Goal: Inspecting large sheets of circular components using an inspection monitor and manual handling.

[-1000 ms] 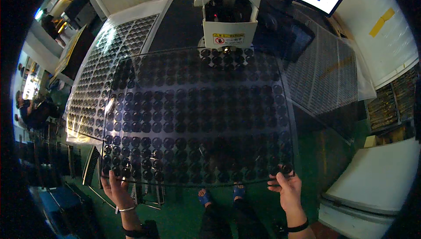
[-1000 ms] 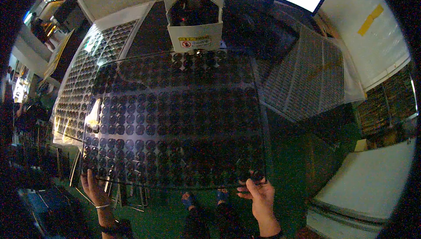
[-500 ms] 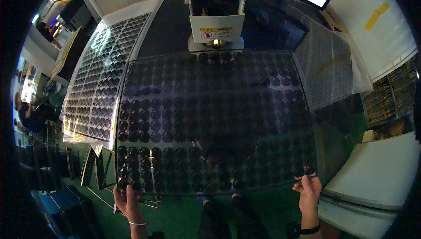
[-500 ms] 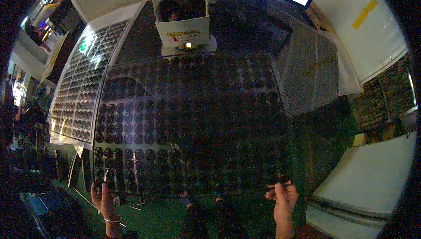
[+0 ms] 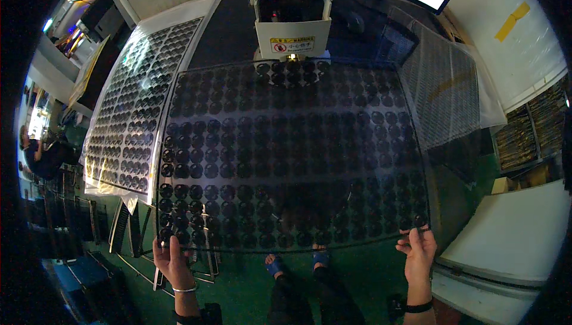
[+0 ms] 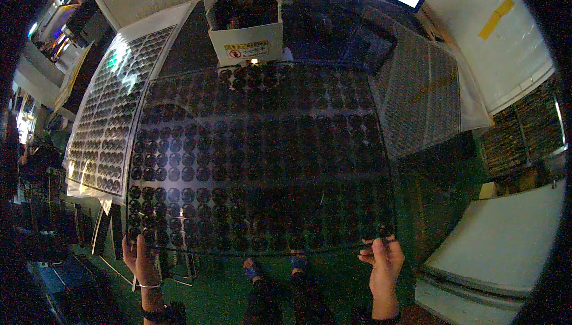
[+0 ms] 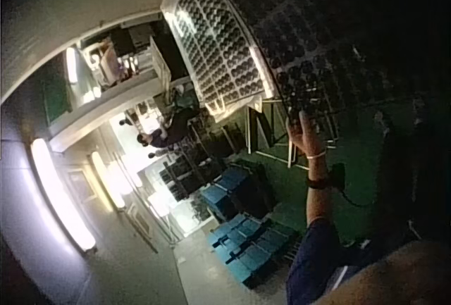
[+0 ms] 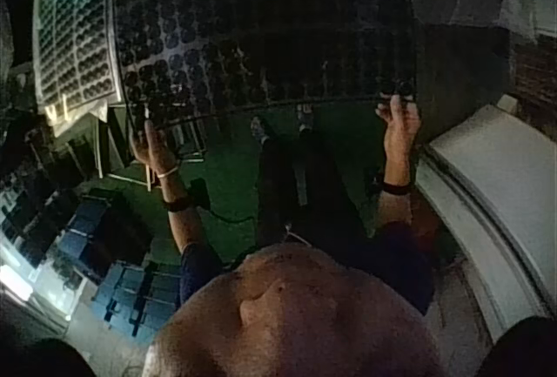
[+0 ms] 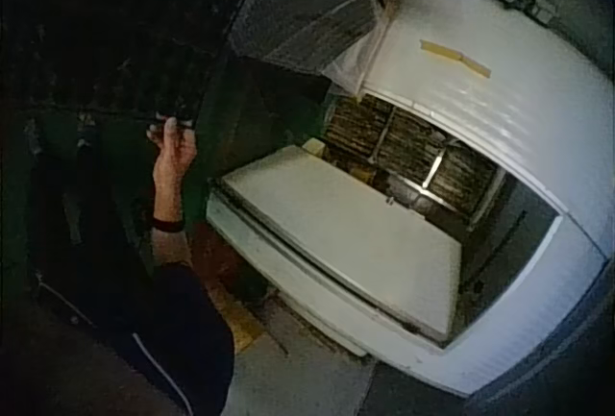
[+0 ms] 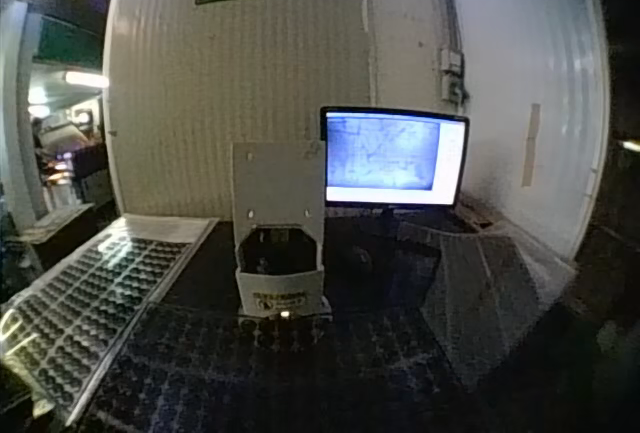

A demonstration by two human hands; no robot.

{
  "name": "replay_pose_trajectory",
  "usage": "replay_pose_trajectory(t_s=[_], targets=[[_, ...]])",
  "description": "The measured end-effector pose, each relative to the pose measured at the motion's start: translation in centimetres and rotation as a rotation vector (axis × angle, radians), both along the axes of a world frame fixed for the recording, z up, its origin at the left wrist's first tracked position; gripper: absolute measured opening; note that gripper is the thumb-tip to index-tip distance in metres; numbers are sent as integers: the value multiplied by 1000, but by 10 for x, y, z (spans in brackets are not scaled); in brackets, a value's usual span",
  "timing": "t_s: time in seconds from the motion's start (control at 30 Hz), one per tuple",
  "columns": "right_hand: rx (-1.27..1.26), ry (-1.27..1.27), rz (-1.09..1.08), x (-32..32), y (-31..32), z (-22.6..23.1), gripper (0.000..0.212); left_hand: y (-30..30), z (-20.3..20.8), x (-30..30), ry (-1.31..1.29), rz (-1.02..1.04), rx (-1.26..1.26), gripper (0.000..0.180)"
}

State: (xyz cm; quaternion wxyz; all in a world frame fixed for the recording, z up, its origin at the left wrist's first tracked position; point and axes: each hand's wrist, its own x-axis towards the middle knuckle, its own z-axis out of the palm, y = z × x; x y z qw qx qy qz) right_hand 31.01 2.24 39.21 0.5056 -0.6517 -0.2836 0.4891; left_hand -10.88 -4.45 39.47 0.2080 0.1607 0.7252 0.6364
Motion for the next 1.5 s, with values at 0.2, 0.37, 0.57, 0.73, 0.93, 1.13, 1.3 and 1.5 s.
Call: replay_pose_trajectory(t_s=[0.2,0.37,0.57,0.73,0.93,1.13,1.3,1.5], targets=[[33,22,-4,0,4,-3,15,2,-3,-1,13,-6,5,16],[36,24,-1,0,4,-4,14,4,-4,-2,-28,-17,34,17],[38,24,-13,-1,6,-3,14,5,-5,-3,-6,-66,62,15],[28,6,12,-3,6,1,15,7,-4,-3,-7,-63,75,14],[15,-8,9,-4,7,2,16,7,-4,-3,-15,-63,75,15],[-7,19,19,-2,7,4,17,4,-6,-6,-23,-59,60,22],[-21,60,-19,-5,8,4,19,4,-6,-8,2,-57,43,33],[-66,110,47,-12,9,5,19,0,-7,-17,-28,-18,33,36]])
